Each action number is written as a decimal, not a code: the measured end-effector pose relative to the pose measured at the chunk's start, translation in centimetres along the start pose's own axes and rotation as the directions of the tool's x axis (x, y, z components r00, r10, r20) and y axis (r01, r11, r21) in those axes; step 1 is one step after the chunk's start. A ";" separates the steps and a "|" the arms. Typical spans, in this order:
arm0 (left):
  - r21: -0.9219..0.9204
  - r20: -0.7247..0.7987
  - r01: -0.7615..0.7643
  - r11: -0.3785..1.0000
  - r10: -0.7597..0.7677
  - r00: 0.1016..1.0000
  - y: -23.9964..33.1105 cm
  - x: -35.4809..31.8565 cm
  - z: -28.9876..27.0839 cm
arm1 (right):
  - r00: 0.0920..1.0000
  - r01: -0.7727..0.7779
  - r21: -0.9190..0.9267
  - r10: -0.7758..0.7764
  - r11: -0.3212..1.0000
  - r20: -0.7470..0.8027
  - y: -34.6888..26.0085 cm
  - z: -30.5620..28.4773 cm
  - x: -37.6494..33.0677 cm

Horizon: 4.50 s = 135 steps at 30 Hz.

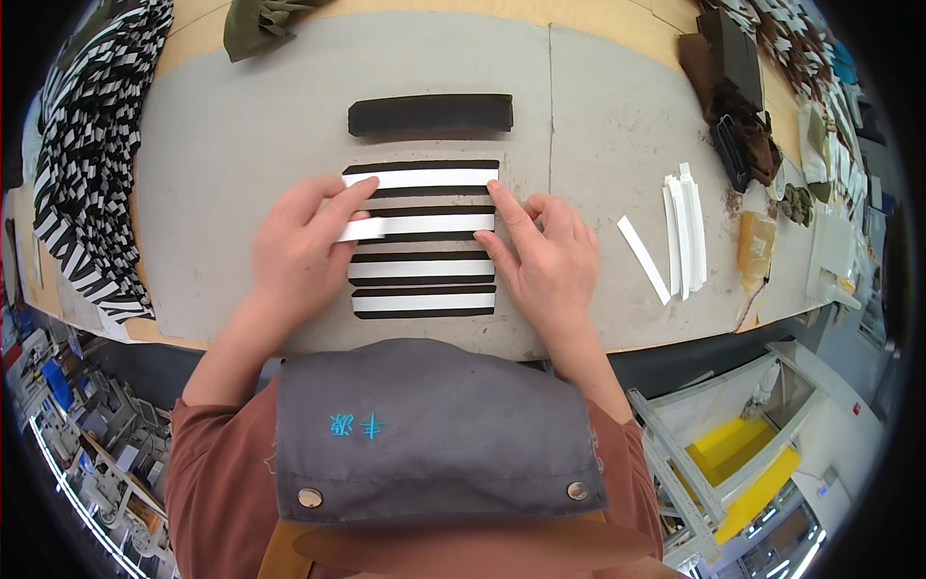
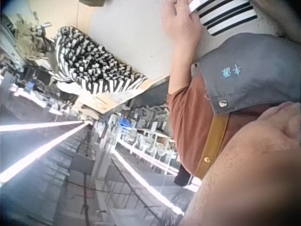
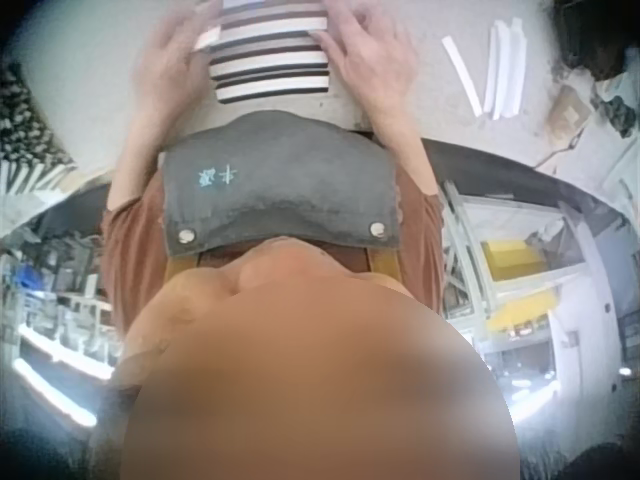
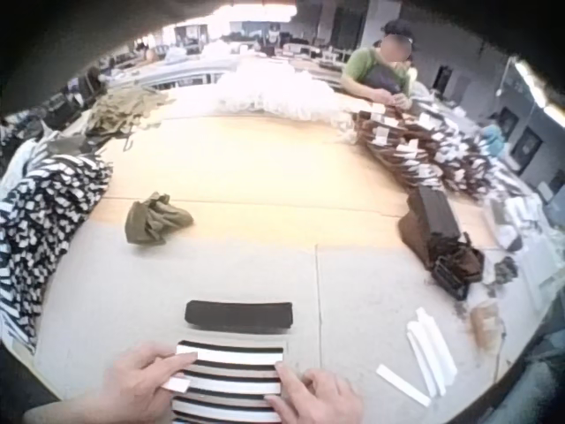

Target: Assembling and gluing fabric or leather strap components at a workshop table.

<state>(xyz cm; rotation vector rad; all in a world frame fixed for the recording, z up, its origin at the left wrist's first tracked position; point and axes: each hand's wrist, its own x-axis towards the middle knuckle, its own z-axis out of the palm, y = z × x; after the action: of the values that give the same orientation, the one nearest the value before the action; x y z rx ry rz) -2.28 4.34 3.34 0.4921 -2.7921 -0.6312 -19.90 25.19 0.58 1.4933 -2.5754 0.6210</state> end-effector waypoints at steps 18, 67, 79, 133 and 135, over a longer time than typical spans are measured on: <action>-0.183 0.136 -0.203 0.962 0.229 0.964 7.0 1.4 1.0 | 0.855 -0.509 0.845 0.205 0.165 0.476 0.5 -4.1 -4.1; 0.280 0.296 -0.100 0.955 0.013 0.955 6.8 -2.1 4.9 | 0.915 -0.293 0.878 0.378 0.378 0.142 5.5 -3.8 -7.8; -0.600 -0.166 0.079 0.796 -0.221 0.961 2.4 -5.9 3.1 | 0.951 -0.139 0.712 0.294 0.689 -0.099 4.1 -3.4 -7.6; -0.080 -0.468 0.058 0.995 -0.089 0.879 -2.3 -13.2 6.7 | 0.935 -0.300 -0.878 -0.065 0.373 -0.348 31.7 -18.5 28.6; -0.056 -0.442 0.042 0.998 -0.063 0.895 -2.3 -13.3 6.4 | 0.924 -0.335 -0.874 -0.058 0.351 -0.378 32.2 -18.3 30.9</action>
<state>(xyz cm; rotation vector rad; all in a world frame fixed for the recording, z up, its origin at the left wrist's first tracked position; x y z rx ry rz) 8.56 9.70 -5.38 0.6170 -2.3343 -0.5140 -65.24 21.37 16.54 0.6364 -2.0494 -0.5507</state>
